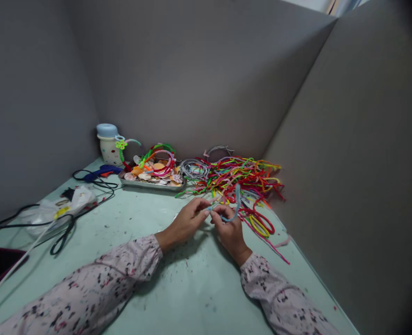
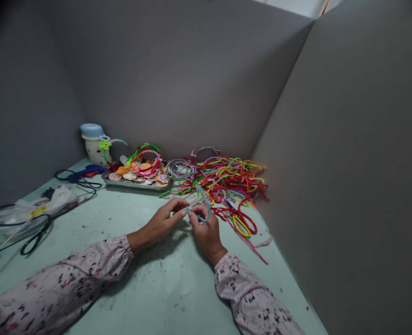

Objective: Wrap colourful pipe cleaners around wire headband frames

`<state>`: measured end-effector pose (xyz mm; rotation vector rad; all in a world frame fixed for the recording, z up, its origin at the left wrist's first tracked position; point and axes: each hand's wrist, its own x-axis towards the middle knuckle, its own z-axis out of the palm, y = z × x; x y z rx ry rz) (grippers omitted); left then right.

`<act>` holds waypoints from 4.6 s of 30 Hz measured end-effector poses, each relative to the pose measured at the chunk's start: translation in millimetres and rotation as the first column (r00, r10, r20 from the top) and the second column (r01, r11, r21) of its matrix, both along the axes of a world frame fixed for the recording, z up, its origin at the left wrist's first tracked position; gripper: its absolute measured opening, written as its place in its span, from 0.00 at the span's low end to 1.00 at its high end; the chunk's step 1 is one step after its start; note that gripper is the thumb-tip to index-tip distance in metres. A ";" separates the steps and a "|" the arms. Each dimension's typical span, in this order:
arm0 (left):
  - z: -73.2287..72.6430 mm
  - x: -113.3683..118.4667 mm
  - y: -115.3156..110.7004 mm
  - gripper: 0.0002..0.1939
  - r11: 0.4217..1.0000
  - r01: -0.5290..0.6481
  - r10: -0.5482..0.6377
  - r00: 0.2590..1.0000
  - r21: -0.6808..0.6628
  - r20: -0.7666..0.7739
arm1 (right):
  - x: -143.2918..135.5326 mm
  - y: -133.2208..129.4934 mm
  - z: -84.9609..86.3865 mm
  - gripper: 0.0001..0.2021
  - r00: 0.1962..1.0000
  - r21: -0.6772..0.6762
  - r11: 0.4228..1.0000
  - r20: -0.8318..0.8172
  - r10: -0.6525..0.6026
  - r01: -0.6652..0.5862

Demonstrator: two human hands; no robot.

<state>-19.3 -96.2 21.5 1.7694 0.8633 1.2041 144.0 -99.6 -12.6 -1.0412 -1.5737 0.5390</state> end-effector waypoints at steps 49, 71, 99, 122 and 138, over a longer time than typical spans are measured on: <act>2.7 -1.4 -4.3 0.08 0.994 -0.066 0.074 0.993 0.088 -0.096 | 5.8 0.8 6.1 0.04 0.990 0.193 0.980 0.137 0.032 -0.058; -2.2 -2.4 -3.2 0.05 0.954 -0.164 0.232 0.934 0.250 -0.271 | 2.2 -1.6 3.0 0.08 0.992 -0.023 0.992 0.032 0.124 -0.123; -1.8 -2.9 -5.7 0.04 0.947 -0.140 0.220 0.939 0.290 -0.265 | 0.2 -7.2 12.7 0.07 0.984 -0.064 0.982 -0.001 0.181 -0.180; -4.3 0.7 -9.4 0.01 0.928 -0.131 0.243 0.923 0.348 -0.299 | 1.7 -6.8 11.3 0.12 0.977 -0.112 0.971 -0.047 0.209 -0.213; -3.0 2.0 -11.4 0.03 0.911 -0.162 0.295 0.898 0.380 -0.326 | 1.9 -7.7 13.2 0.10 0.982 -0.053 0.981 0.036 0.187 -0.185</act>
